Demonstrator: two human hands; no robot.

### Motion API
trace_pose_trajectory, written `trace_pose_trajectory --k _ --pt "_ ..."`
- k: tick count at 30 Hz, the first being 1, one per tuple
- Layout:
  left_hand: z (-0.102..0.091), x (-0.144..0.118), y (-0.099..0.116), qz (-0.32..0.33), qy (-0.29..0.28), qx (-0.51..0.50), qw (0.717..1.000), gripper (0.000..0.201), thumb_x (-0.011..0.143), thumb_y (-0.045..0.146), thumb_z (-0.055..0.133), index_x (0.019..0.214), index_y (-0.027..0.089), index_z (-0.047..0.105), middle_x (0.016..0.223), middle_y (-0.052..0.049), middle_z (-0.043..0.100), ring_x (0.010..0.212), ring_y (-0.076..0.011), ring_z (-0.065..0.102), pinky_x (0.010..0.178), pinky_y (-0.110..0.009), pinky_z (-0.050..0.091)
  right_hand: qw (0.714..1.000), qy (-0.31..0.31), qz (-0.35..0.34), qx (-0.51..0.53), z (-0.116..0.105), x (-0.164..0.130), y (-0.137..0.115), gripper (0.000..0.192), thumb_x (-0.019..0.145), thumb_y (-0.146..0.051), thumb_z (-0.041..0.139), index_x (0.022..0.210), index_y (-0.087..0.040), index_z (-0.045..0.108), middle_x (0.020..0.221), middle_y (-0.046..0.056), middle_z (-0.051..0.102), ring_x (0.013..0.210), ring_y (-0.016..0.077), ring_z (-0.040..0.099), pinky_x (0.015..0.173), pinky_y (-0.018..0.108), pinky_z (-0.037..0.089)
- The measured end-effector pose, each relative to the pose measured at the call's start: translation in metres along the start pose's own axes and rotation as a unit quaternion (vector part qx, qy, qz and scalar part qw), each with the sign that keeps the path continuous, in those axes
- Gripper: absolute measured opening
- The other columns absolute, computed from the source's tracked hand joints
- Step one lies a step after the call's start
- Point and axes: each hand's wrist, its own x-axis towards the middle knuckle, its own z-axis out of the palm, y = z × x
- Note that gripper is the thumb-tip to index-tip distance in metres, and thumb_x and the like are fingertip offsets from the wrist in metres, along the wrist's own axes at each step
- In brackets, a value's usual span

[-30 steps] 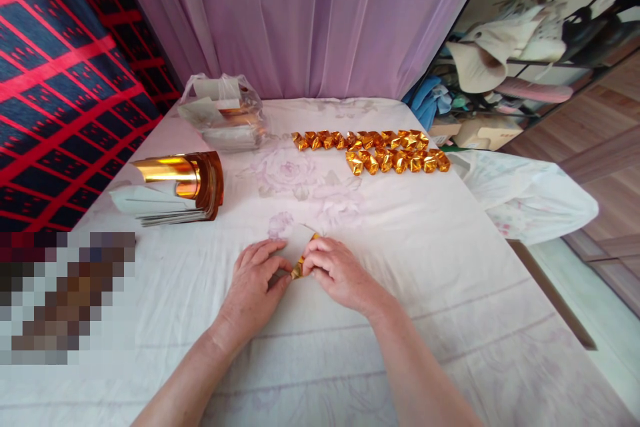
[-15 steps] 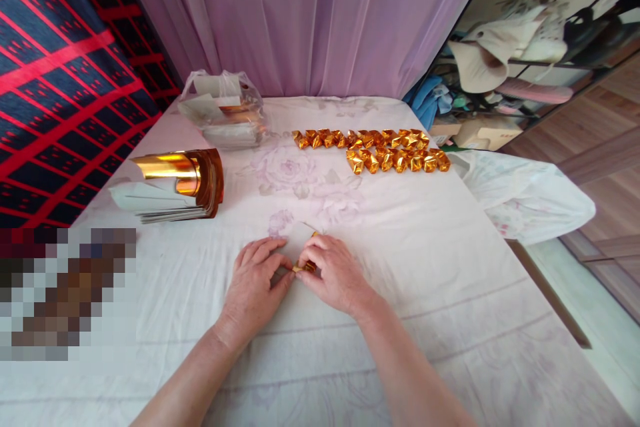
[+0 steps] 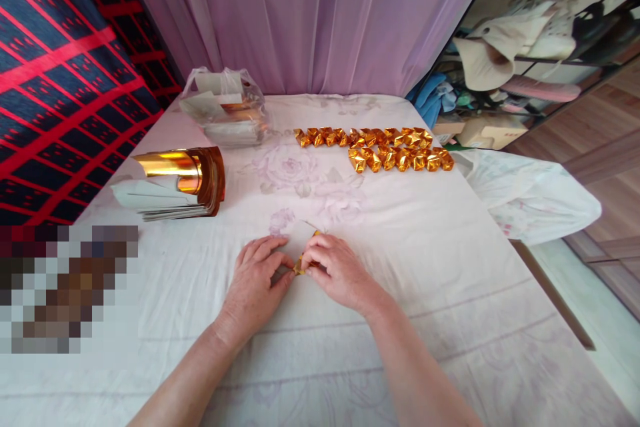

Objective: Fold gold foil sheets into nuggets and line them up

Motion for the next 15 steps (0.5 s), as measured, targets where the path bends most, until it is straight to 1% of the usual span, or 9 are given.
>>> trace_pose_trajectory --k 4,9,12,15 --pt "-0.0011 0.0 0.0 0.006 -0.004 -0.006 1.0 0.01 0.084 0.021 0.06 0.087 0.025 0.069 0.125 -0.005 0.064 0.121 -0.0289 0.051 0.103 -0.051 0.04 0.999 -0.015 -0.029 0.013 -0.0032 -0.0009 0.0063 0.027 0.081 0.004 0.057 0.081 -0.021 0.067 0.093 0.001 0.062 0.091 0.015 0.058 0.085 0.03 0.042" --pt "-0.0018 -0.0006 0.003 0.014 0.005 0.003 1.0 0.008 0.085 0.023 0.06 0.088 0.025 0.068 0.126 -0.006 0.063 0.121 -0.0289 0.052 0.105 -0.053 0.038 0.998 -0.019 -0.046 0.036 -0.0066 -0.0013 0.009 0.034 0.076 0.008 0.05 0.08 -0.02 0.067 0.095 0.002 0.063 0.092 0.016 0.059 0.087 0.031 0.044" --pt "-0.0013 -0.0011 0.0039 0.018 0.01 0.008 1.0 0.005 0.085 0.027 0.064 0.088 0.024 0.067 0.125 -0.006 0.064 0.12 -0.0294 0.053 0.106 -0.054 0.038 0.997 -0.012 -0.054 0.047 -0.0086 -0.0017 0.0082 0.035 0.074 0.009 0.049 0.079 -0.021 0.066 0.095 0.003 0.064 0.092 0.0163 0.06 0.087 0.032 0.045" --pt "-0.0006 -0.0011 0.0035 0.02 0.013 0.012 1.0 0.004 0.085 0.025 0.065 0.089 0.024 0.067 0.125 -0.007 0.064 0.12 -0.0293 0.053 0.105 -0.054 0.038 0.993 0.01 -0.055 0.108 -0.0087 -0.0026 0.01 0.031 0.076 0.005 0.049 0.081 -0.021 0.064 0.094 0.002 0.065 0.092 0.0157 0.062 0.086 0.03 0.047"
